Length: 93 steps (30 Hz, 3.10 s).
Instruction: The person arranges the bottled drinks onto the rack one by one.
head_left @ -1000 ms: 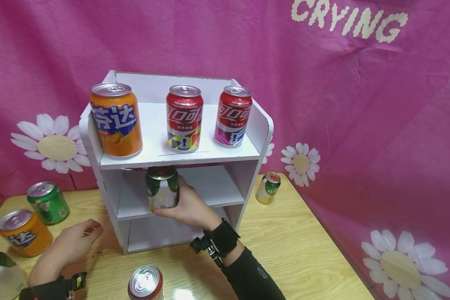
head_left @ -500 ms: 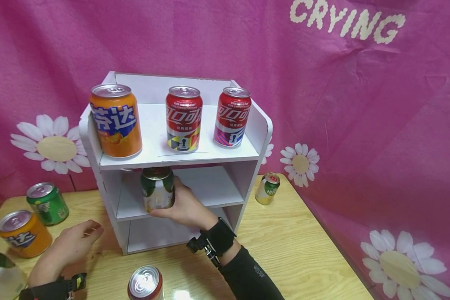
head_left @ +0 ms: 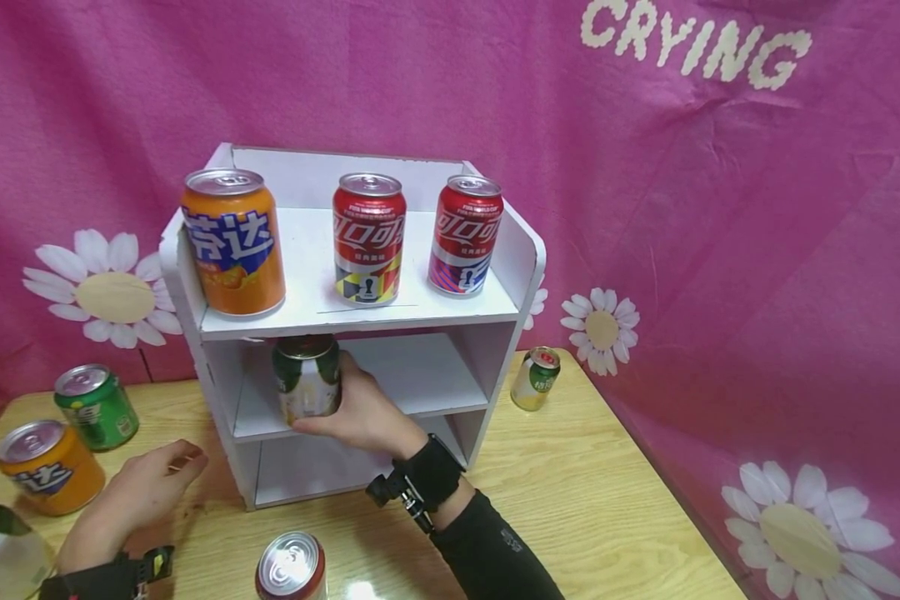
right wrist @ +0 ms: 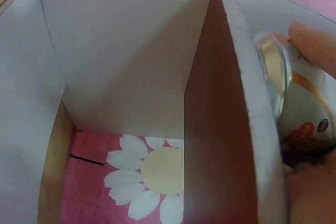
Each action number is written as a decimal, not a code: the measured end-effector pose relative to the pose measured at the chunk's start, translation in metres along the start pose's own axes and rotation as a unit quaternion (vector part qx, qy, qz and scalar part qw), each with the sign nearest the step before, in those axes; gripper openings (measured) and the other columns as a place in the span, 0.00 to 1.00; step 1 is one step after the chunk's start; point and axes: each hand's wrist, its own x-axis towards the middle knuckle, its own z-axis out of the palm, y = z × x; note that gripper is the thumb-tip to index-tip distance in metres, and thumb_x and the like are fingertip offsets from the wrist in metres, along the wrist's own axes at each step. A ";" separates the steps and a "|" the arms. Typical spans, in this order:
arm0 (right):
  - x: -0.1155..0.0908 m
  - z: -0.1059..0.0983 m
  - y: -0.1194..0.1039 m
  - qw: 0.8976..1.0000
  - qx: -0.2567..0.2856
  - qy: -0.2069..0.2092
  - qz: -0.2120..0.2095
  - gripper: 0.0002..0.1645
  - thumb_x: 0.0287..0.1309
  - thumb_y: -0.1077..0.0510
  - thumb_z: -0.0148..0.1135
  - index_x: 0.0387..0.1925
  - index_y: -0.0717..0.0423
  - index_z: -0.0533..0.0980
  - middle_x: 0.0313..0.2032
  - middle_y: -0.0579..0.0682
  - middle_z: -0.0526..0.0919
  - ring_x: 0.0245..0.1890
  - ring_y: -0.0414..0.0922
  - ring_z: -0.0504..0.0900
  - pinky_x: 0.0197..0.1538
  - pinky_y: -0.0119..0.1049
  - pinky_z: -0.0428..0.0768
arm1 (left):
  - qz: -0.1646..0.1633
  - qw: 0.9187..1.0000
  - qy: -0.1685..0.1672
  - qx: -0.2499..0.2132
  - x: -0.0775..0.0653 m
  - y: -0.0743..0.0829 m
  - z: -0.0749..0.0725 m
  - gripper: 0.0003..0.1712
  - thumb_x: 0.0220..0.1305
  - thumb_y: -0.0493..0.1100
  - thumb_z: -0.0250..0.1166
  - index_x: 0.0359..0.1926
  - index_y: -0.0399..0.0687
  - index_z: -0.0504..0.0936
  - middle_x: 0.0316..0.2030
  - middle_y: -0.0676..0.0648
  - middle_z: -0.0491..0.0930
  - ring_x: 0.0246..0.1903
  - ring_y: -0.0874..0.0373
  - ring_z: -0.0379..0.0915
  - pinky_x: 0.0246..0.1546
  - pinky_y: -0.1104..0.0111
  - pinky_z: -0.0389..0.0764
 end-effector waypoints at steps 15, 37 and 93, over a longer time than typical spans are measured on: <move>0.001 0.009 -0.005 0.999 -0.009 0.037 0.030 0.49 0.32 0.44 0.72 0.53 0.54 0.56 0.42 0.45 0.72 0.39 0.35 0.73 0.42 0.27 0.72 | -0.004 1.000 -0.007 -0.007 -0.001 -0.001 0.000 0.30 0.63 0.58 0.45 0.49 0.34 0.70 0.43 0.32 0.73 0.42 0.37 0.68 0.36 0.48 0.71; 0.009 0.023 -0.012 0.995 -0.019 0.078 0.055 0.52 0.29 0.40 0.72 0.55 0.53 0.56 0.44 0.44 0.69 0.41 0.34 0.71 0.44 0.28 0.71 | 0.010 1.000 0.003 -0.004 0.000 0.001 -0.001 0.27 0.64 0.55 0.46 0.47 0.34 0.71 0.42 0.33 0.74 0.41 0.38 0.69 0.35 0.50 0.72; 0.011 0.032 -0.011 0.990 -0.100 0.093 0.027 0.53 0.34 0.37 0.68 0.58 0.52 0.54 0.46 0.44 0.67 0.43 0.34 0.69 0.47 0.27 0.70 | 0.000 1.000 -0.002 -0.015 0.000 -0.001 0.000 0.29 0.62 0.58 0.47 0.47 0.36 0.72 0.41 0.35 0.74 0.40 0.40 0.70 0.35 0.50 0.72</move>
